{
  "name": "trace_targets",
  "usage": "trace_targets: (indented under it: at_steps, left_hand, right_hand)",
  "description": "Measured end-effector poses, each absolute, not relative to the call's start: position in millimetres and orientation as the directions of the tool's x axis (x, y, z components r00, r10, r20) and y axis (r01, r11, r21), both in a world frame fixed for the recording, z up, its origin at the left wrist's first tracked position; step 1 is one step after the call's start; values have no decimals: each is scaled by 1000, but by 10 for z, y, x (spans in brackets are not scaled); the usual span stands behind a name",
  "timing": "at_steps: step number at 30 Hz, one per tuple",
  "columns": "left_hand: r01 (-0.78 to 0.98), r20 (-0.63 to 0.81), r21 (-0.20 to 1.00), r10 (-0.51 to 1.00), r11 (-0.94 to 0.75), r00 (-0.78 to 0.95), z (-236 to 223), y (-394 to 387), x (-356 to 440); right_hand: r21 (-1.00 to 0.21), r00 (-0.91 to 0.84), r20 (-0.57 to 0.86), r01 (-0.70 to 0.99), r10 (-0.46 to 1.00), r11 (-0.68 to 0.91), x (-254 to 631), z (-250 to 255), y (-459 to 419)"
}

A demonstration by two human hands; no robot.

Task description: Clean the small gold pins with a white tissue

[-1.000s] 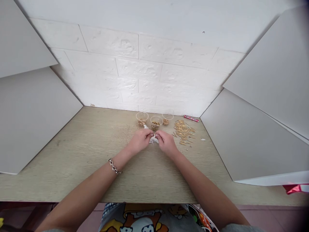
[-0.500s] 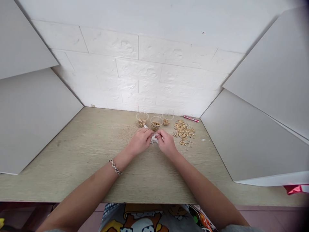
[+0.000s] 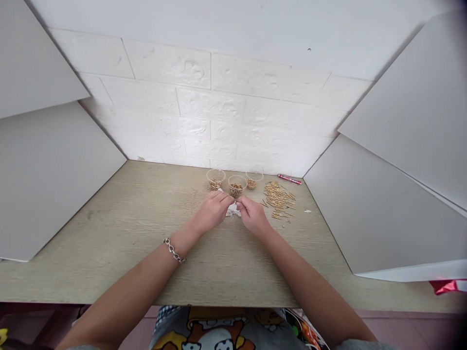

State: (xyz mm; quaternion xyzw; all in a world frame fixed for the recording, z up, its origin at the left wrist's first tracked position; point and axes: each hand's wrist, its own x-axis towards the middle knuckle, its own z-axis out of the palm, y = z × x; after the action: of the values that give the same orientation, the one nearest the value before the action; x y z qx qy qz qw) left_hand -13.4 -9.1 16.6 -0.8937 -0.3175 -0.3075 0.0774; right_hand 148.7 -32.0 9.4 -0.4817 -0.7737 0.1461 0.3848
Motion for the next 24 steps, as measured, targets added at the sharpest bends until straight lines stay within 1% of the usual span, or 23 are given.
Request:
trace_targets:
  at_steps: [8,12,16,18,22,24]
  left_hand:
    - [595,622,129,532,-793,575,214,-112,-115]
    - [586,621,166,546,-793,563,215,-120,-104]
    - [593,586,197,578,-781,567,213,-130,-93]
    - [594,563,218,597,-774,571,206,-134,-84]
    - [584,552,290,631,-758,545,178,-135,-63]
    - [578,546,335,653,-744,524,166,-138,-51]
  right_hand:
    - [-658,-232,451,565,862,497,1468,81,-329]
    - [-730,-197,436,493,878,473,1447,68,-328]
    - [-874,-132,327,334,936,353,1416,24,-287]
    - [-925,-106,267,253,958,285,1403,6,-265]
    - [-983,-64,149,95,987,155,1391,10,-249]
    - [-992,-51,110,56,993,113,1388,23,-252]
